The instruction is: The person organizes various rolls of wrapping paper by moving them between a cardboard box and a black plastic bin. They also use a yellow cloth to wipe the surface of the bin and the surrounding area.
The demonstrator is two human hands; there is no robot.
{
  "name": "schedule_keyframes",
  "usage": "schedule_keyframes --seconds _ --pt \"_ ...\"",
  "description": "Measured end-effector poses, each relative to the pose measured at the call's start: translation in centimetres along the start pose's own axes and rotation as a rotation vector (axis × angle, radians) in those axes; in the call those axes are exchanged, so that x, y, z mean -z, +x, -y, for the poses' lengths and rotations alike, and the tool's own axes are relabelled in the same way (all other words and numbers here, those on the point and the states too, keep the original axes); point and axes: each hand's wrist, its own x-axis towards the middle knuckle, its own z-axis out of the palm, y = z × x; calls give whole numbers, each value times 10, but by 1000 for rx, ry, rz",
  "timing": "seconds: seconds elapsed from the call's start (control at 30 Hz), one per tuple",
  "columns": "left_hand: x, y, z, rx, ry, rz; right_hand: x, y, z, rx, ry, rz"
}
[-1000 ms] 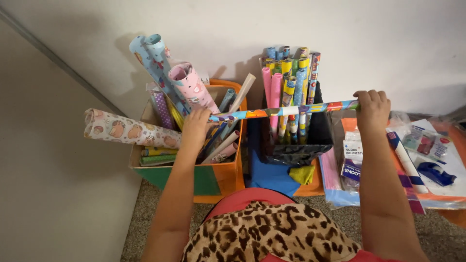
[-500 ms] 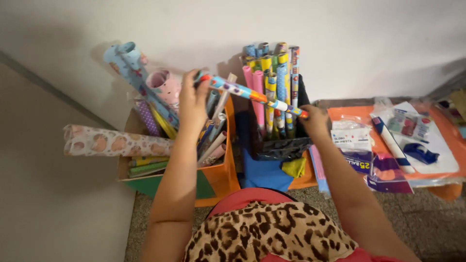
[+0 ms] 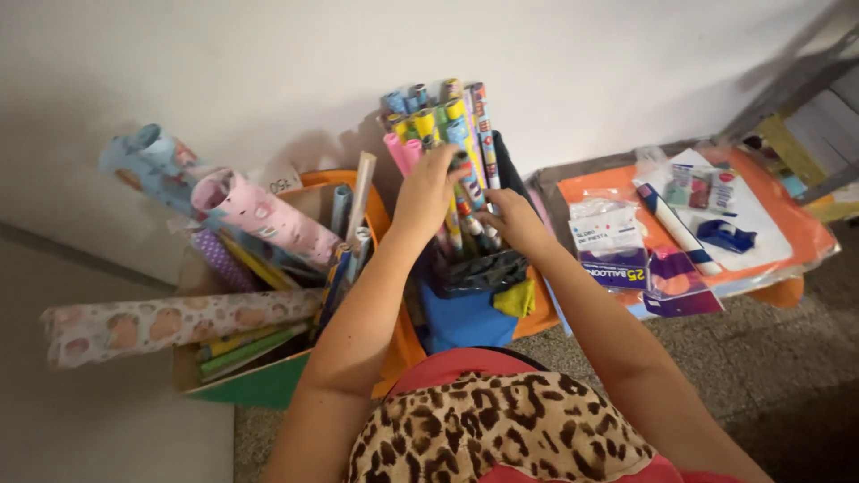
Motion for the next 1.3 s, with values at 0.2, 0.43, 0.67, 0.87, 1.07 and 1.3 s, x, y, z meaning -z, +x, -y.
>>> schedule_keyframes --seconds 0.2,0.43,0.67,0.87,1.07,1.3 --pt "19 -4 -32 251 -168 228 6 2 -10 -53 -205 -26" --pt "-6 -33 3 318 -214 239 -38 11 -72 -217 -249 53" --pt "-17 -70 36 718 -818 245 -10 27 -18 -444 5 101" --pt "14 -76 36 945 -1389 126 15 9 24 -427 281 -87" --pt "55 -83 23 949 -1555 -2 12 19 60 -283 693 -161" --pt "88 -110 35 940 -1508 -35 -9 50 88 -404 1554 39"
